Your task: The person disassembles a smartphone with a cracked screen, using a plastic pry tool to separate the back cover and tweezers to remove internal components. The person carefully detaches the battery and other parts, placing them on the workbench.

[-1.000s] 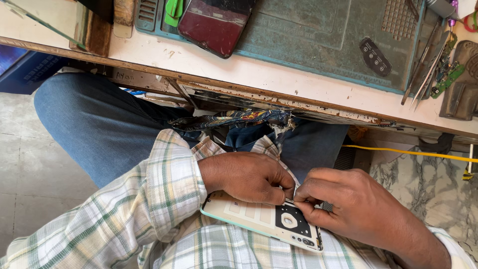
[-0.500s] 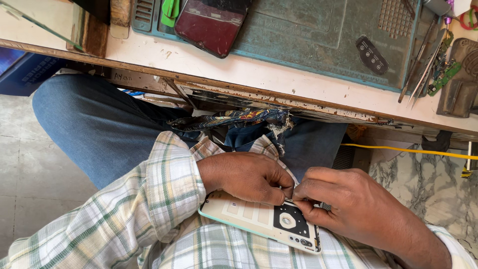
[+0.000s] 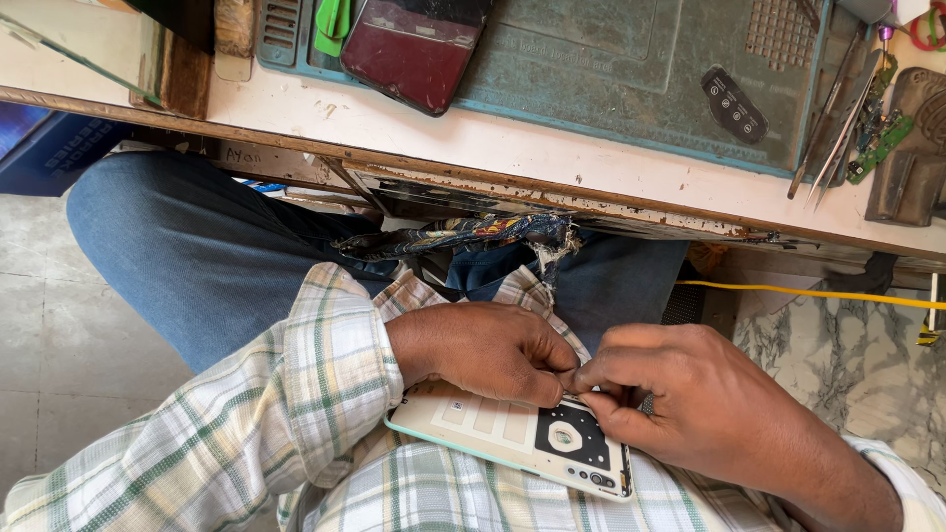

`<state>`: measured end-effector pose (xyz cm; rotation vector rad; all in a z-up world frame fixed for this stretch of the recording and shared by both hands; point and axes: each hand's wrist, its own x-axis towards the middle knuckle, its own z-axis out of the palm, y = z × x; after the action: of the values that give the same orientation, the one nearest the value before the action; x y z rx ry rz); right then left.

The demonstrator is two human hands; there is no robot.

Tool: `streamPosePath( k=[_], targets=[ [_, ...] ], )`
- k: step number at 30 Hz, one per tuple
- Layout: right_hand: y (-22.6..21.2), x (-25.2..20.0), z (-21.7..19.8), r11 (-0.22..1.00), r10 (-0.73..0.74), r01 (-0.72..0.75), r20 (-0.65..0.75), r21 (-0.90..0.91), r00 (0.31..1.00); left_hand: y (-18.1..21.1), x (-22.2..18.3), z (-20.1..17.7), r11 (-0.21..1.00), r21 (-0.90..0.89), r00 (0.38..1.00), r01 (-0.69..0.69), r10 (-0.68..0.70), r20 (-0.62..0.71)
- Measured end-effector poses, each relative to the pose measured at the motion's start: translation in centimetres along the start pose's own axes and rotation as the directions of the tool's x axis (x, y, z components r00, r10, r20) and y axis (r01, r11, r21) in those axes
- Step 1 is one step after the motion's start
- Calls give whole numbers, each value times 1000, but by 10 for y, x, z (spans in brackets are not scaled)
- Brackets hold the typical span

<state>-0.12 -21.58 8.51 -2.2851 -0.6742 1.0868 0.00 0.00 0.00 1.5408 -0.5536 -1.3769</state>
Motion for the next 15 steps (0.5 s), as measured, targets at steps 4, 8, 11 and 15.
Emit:
streamPosePath(
  k=[4, 8, 11, 15],
  targets=[
    [-5, 5, -1, 992, 124, -125, 49, 11, 991, -1, 0, 0, 1000, -31, 1000, 0, 0, -6],
    [-9, 4, -2, 978, 210, -210, 71, -8, 975, -4, 2, 2, 999, -43, 1000, -9, 9, -3],
    [-8, 3, -1, 994, 113, -113, 34, -5, 993, -5, 2, 2, 1000, -26, 1000, -14, 14, 5],
    [-5, 1, 2, 991, 128, -126, 48, -44, 991, -4, 3, 2, 1000, -25, 1000, 7, -7, 4]
  ],
)
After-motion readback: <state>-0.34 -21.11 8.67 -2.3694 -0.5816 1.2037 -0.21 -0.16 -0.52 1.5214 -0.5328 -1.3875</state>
